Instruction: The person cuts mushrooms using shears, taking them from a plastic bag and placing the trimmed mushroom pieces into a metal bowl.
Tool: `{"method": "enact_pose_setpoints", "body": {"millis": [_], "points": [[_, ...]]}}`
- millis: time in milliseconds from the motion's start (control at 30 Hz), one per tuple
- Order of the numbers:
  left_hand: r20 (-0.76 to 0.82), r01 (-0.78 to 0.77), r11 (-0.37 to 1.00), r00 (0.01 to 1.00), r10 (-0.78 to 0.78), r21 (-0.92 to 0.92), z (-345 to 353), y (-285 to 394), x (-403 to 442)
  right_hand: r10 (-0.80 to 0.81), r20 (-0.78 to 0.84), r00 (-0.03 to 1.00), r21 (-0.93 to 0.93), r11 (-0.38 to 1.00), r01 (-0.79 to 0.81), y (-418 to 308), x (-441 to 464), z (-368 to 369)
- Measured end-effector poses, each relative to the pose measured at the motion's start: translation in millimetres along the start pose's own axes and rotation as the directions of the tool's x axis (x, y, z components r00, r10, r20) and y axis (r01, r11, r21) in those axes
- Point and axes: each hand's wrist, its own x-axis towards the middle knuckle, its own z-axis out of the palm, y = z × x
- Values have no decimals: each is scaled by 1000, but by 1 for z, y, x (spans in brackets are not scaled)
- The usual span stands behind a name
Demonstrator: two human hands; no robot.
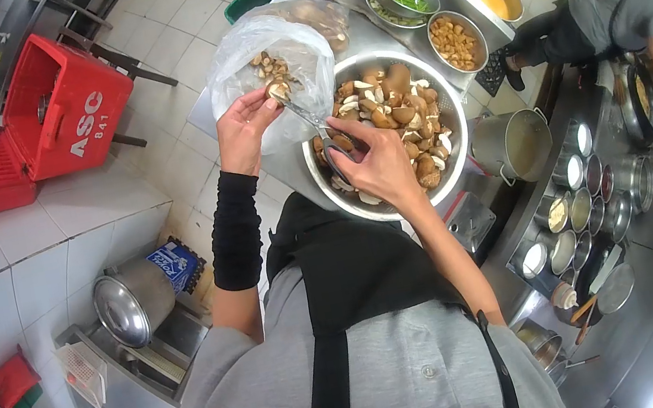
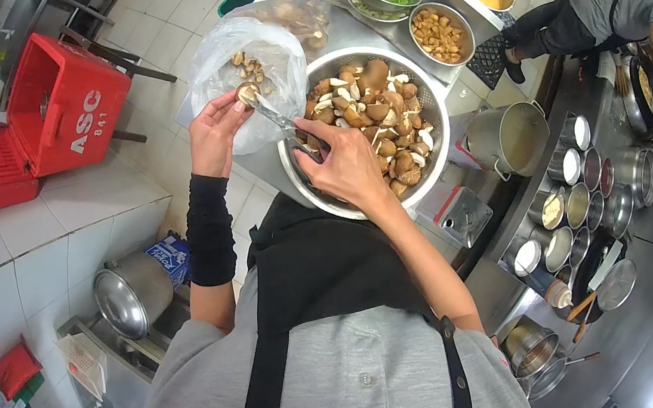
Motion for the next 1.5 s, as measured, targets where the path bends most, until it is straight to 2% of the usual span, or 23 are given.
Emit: {"method": "enact_pose_setpoints", "body": {"millis": [133, 200, 333, 400, 433, 500, 633, 767, 867, 933, 1067, 1167, 1200, 1300, 1333, 1433, 1500], "points": [[-32, 31, 998, 999, -30, 48, -11, -5, 5, 90, 91, 992, 32, 995, -94, 6, 7, 3], [-67, 77, 997, 995, -77, -2, -14, -8, 8, 145, 145, 979, 57, 986, -155, 9, 10, 3], [-109, 169, 981, 978, -179, -96, -17, -5, 6, 173, 112, 978, 233, 953, -195, 13, -7, -4], [-90, 105, 993, 990, -110, -59, -5, 0, 0, 224, 116, 968, 284, 926, -248, 20, -26, -13], [-69, 79, 996, 994, -81, -42, 6, 1, -4, 257, 111, 960, 308, 910, -279, 25, -35, -18], [25, 94, 995, 995, -94, 29, 30, -1, -14, 246, 74, 966, 478, 842, -251, 51, -57, -16], [236, 139, 967, 953, -190, 216, 79, -15, -39, 304, 58, 951, 521, 803, -289, 61, -95, -39], [409, 142, 940, 872, -267, 311, 109, -44, -50, 390, -9, 921, 565, 761, -317, 78, -132, -45], [461, 132, 876, 808, -366, 465, 119, -47, -50, 479, -18, 878, 652, 671, -353, 72, -150, -46], [503, 88, 829, 757, -416, 552, 117, -60, -40, 508, 8, 861, 633, 664, -398, 82, -163, -45], [447, 106, 792, 777, -444, 601, 115, -70, -41, 542, 20, 840, 580, 678, -452, 92, -174, -47], [478, -226, 684, 855, -203, 694, 121, -65, -54, 552, -27, 833, 680, 621, -389, 97, -178, -45], [518, -299, 625, 831, -201, 721, 129, -51, -60, 561, -62, 826, 691, 621, -370, 100, -181, -45], [680, -508, 611, 730, -68, 607, 135, -59, -70, 583, -165, 796, 708, 632, -315, 117, -192, -45], [715, -556, 586, 696, -60, 590, 139, -63, -72, 589, -202, 782, 709, 639, -299, 126, -195, -42], [814, -735, 508, 571, 104, 450, 148, -81, -80, 592, -264, 762, 682, 673, -286, 139, -199, -45], [789, -716, 489, 608, 85, 499, 152, -73, -87, 596, -286, 750, 673, 682, -286, 141, -200, -43]]}}
